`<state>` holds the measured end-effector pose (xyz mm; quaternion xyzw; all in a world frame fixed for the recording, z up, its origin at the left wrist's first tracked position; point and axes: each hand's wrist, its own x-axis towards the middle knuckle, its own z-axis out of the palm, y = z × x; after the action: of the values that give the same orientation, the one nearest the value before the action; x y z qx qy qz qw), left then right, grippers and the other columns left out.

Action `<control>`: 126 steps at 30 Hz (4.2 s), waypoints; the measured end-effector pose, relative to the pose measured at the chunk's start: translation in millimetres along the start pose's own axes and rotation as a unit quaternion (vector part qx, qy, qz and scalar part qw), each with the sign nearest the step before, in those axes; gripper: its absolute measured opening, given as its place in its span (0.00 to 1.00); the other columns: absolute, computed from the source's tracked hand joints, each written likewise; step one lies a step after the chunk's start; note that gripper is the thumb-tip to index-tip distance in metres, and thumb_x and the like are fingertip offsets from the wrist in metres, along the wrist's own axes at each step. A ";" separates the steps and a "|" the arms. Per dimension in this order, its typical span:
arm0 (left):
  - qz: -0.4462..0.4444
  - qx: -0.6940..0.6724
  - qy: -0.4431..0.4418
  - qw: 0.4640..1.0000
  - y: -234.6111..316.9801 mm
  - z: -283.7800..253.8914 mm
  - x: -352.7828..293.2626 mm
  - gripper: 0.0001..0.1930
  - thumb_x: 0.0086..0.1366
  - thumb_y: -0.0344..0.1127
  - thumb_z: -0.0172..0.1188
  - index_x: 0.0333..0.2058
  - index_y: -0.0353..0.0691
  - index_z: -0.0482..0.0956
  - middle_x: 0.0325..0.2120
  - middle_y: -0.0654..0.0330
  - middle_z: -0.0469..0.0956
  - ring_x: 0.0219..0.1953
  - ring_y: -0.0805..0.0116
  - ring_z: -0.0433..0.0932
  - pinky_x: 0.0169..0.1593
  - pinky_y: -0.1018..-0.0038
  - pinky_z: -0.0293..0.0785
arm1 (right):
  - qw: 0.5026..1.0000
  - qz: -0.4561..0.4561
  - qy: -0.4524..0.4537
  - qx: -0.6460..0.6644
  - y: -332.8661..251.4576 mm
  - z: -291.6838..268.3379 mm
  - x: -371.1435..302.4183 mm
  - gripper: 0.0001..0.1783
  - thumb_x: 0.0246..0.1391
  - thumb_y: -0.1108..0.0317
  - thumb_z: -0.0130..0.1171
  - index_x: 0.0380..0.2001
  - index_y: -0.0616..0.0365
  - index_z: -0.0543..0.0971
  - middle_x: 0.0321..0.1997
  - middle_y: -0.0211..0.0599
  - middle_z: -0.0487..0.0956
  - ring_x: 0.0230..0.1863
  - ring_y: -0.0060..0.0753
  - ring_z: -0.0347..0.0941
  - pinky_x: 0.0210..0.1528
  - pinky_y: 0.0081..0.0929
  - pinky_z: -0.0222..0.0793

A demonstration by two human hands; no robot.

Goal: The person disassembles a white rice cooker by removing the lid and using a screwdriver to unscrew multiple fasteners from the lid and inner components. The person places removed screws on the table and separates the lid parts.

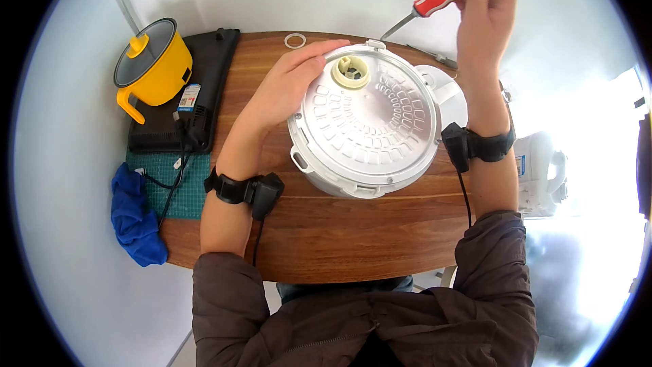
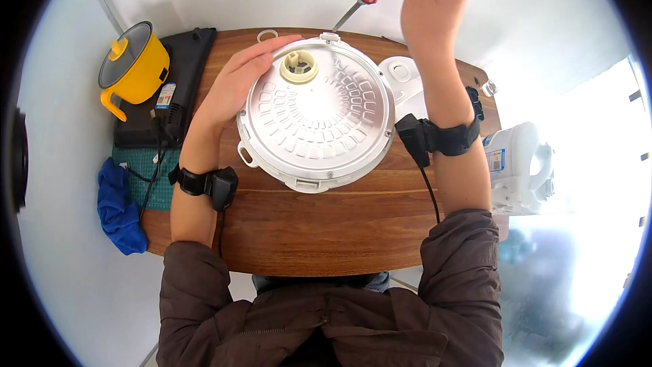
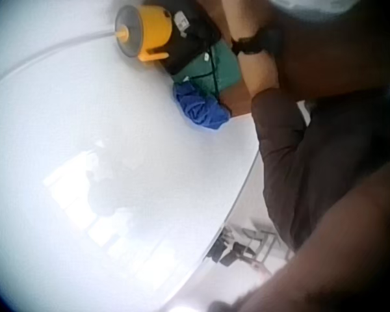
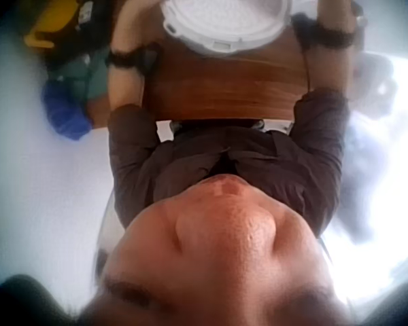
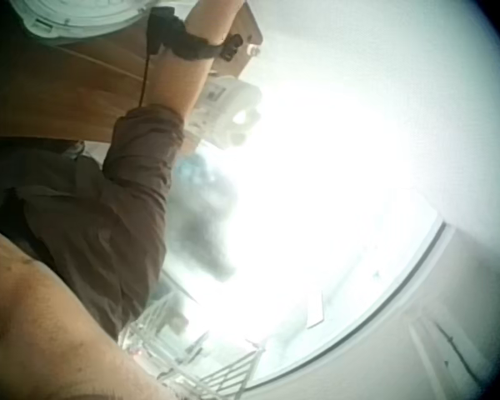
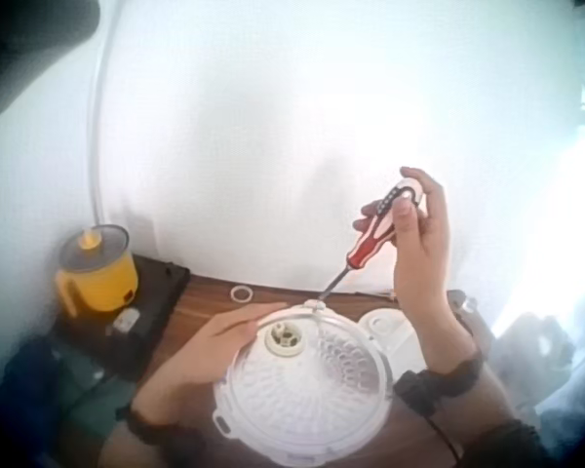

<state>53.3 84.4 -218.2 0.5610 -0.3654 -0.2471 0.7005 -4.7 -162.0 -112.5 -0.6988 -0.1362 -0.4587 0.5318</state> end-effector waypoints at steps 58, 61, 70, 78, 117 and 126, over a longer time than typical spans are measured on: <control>0.061 0.417 -0.030 0.906 22.6 11.7 69.6 0.11 0.71 0.33 0.61 0.48 0.43 0.88 0.42 0.61 0.87 0.46 0.70 0.83 0.54 0.73 0.77 | 0.850 -0.108 -0.270 -0.439 -66.0 12.9 46.8 0.25 0.63 0.57 0.56 0.50 0.72 0.77 0.40 0.59 0.84 0.48 0.58 0.80 0.52 0.45 0.76; 0.059 0.416 -0.019 0.907 21.3 12.6 69.2 0.10 0.71 0.33 0.61 0.47 0.43 0.89 0.41 0.62 0.87 0.45 0.71 0.83 0.54 0.74 0.77 | 0.869 -0.145 -0.213 -0.423 -48.6 17.4 57.0 0.27 0.62 0.55 0.57 0.52 0.71 0.77 0.46 0.65 0.82 0.51 0.61 0.79 0.56 0.46 0.74; 0.061 0.427 -0.006 0.902 18.0 14.0 69.1 0.10 0.70 0.34 0.63 0.45 0.43 0.89 0.39 0.62 0.88 0.41 0.72 0.83 0.50 0.73 0.77 | 0.867 -0.045 -0.203 -0.453 -45.1 14.7 50.5 0.27 0.61 0.55 0.59 0.54 0.67 0.77 0.49 0.63 0.82 0.53 0.62 0.79 0.56 0.48 0.74; 0.051 0.418 -0.004 0.907 15.7 15.5 70.4 0.10 0.69 0.34 0.63 0.46 0.42 0.89 0.38 0.60 0.87 0.38 0.72 0.82 0.48 0.72 0.77 | 0.887 -0.011 -0.331 -0.322 -73.0 10.5 50.9 0.26 0.59 0.54 0.62 0.52 0.63 0.77 0.42 0.54 0.84 0.45 0.57 0.81 0.49 0.46 0.75; 0.064 0.412 -0.004 0.909 9.6 8.7 76.7 0.10 0.68 0.34 0.66 0.44 0.36 0.85 0.35 0.61 0.86 0.38 0.72 0.81 0.48 0.73 0.77 | 0.817 -0.082 -0.312 -0.478 -81.9 4.9 52.5 0.27 0.58 0.59 0.57 0.56 0.68 0.76 0.47 0.57 0.84 0.50 0.56 0.80 0.54 0.46 0.75; 0.071 0.425 -0.017 0.902 18.3 12.8 72.8 0.10 0.68 0.33 0.65 0.45 0.35 0.85 0.36 0.61 0.86 0.39 0.73 0.81 0.47 0.74 0.77 | 0.854 -0.027 -0.307 -0.419 -63.2 5.6 57.6 0.28 0.60 0.58 0.58 0.56 0.70 0.76 0.49 0.61 0.82 0.53 0.59 0.78 0.55 0.45 0.74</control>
<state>86.5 26.1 -182.2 0.7736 -0.4868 -0.0275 0.4048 -13.6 -149.2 -28.2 -0.9568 -0.1063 -0.2487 0.1069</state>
